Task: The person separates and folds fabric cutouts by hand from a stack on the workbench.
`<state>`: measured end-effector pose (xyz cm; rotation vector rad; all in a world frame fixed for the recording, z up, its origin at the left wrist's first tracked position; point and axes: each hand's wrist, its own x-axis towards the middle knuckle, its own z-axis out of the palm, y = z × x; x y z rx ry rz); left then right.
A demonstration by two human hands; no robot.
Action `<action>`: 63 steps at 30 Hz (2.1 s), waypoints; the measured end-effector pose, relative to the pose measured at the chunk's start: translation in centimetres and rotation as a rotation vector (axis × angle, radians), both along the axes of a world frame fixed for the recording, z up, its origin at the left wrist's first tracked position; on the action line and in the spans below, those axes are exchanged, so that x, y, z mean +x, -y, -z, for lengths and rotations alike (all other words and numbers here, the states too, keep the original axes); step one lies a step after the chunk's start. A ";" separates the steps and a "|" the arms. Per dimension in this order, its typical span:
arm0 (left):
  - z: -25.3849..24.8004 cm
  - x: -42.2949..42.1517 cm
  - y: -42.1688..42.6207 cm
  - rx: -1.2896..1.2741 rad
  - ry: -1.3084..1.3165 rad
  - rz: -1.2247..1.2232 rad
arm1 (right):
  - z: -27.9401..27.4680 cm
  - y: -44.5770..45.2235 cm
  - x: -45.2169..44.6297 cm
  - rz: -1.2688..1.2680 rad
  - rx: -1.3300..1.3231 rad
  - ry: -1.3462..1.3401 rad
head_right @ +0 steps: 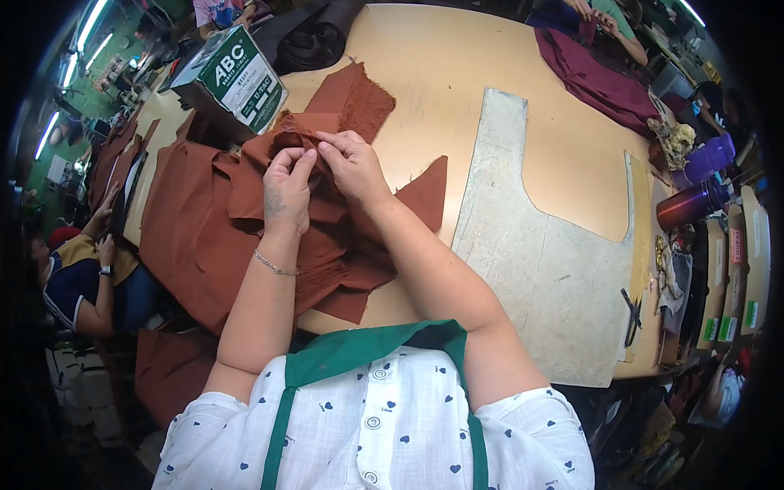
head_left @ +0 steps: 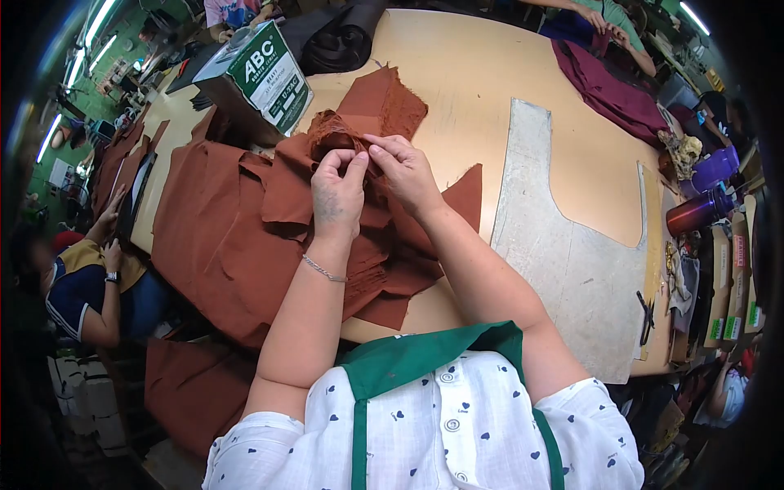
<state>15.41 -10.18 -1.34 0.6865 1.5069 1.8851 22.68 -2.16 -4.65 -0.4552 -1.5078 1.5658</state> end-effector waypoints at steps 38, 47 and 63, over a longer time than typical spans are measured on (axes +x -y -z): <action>-2.0 -10.8 21.1 0.686 0.423 0.305 | 2.2 -9.4 -1.1 0.616 0.258 0.423; 3.6 -13.2 31.8 0.478 0.288 -0.108 | 3.1 -9.1 -2.3 0.598 0.067 0.438; -8.0 -1.7 5.2 0.238 -1.285 -0.011 | -2.3 0.2 -1.6 0.046 0.061 0.082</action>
